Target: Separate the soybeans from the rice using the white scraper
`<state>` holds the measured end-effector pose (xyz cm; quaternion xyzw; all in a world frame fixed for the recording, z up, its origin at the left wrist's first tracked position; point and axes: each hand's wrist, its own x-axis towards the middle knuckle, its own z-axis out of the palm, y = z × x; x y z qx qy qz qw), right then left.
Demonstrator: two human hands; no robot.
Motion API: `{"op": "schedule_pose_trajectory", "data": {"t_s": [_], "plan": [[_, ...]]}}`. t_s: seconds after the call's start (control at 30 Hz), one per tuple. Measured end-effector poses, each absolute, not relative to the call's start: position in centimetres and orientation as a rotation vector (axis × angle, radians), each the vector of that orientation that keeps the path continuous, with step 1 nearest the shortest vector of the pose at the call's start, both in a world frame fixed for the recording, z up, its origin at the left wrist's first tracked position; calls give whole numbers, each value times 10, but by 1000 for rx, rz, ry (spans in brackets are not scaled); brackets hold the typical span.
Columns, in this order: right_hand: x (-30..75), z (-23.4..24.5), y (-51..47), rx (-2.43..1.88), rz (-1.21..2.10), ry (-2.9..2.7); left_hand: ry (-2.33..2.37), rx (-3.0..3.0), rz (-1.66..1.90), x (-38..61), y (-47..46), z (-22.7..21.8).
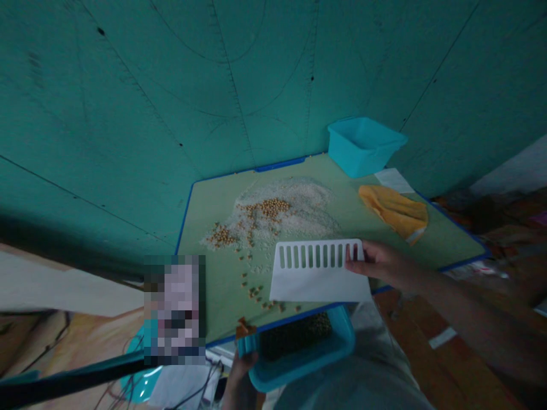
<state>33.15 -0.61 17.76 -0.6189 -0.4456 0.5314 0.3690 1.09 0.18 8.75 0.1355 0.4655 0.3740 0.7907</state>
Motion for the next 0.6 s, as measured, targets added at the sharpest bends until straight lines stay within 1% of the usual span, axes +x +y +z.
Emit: {"op": "schedule_pose_trajectory", "data": {"t_s": [0.23,0.47,0.6], "plan": [[331,179,-18,-1572,1497,-1123,792,284,765,10,1,80],[327,187,-21,-1600,1516,-1146,835,327,740,11,2,85],[328,185,-12,-1566,1447,-1101,892,291,790,14,2,87]]}}
